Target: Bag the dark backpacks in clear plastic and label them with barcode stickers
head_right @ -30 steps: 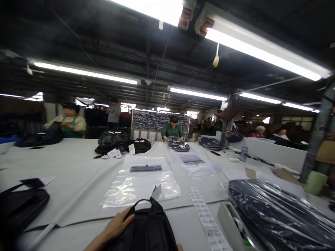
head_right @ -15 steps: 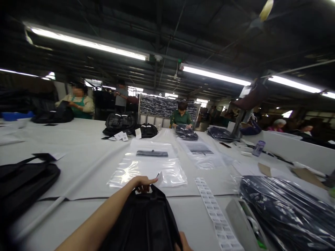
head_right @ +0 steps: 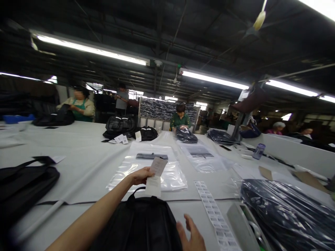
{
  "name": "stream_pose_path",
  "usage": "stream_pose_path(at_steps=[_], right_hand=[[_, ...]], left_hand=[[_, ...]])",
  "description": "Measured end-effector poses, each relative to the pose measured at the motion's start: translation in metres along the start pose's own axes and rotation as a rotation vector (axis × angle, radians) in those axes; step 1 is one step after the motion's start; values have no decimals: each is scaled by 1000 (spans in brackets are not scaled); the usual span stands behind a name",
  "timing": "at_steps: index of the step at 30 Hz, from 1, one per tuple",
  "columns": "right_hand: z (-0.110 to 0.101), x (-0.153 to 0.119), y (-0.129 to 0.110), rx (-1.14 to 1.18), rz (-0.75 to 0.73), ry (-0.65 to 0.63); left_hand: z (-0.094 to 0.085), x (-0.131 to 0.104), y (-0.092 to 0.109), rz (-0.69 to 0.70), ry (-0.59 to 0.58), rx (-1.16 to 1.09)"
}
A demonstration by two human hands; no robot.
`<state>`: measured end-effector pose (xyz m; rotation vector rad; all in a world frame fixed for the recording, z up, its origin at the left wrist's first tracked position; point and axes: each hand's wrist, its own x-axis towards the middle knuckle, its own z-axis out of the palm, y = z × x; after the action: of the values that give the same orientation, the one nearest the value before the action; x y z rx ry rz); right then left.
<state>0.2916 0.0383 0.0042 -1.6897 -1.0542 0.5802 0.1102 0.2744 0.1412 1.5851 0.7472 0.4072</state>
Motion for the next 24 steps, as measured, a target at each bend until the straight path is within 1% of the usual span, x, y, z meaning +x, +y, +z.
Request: stream_pose_path(at_steps=[1, 4, 6, 7, 8, 10, 11, 12, 13, 15, 16, 18, 20, 22, 24], right_hand=[[-3, 11, -16, 81, 10, 4], [0, 45, -65, 338, 102, -133], [10, 66, -87, 313, 69, -171], [16, 75, -93, 250, 15, -168], [22, 84, -96, 171, -50, -159], [34, 96, -94, 38, -154, -167], [40, 100, -90, -9, -182, -189], [46, 103, -85, -62, -211, -224], [51, 104, -80, -115, -237, -274], [60, 104, -71, -205, -274, -397], [63, 103, -70, -238, -292, -457], [65, 100, -71, -276, -344, -546], [61, 97, -78, -291, -400, -587], [52, 91, -87, -295, -446, -600], [43, 80, -94, -323, -563, -534]], left_hand=[[0, -4, 5, 16, -28, -10], [5, -16, 19, 69, -107, -13], [8, -28, 27, 95, -166, 12], [8, -36, 31, 101, -202, 33], [6, -46, 33, 100, -242, 57], [-4, -65, 32, 87, -316, 99], [-11, -74, 28, 95, -316, 140], [-19, -80, 22, 111, -282, 196], [-26, -84, 14, 128, -223, 261], [-38, -86, -7, 137, -101, 393], [-41, -84, -19, 121, -70, 443], [-40, -79, -41, 78, -82, 487], [-34, -79, -54, 86, -93, 510], [-27, -85, -54, 128, -79, 515], [-21, -99, -44, 177, -51, 526]])
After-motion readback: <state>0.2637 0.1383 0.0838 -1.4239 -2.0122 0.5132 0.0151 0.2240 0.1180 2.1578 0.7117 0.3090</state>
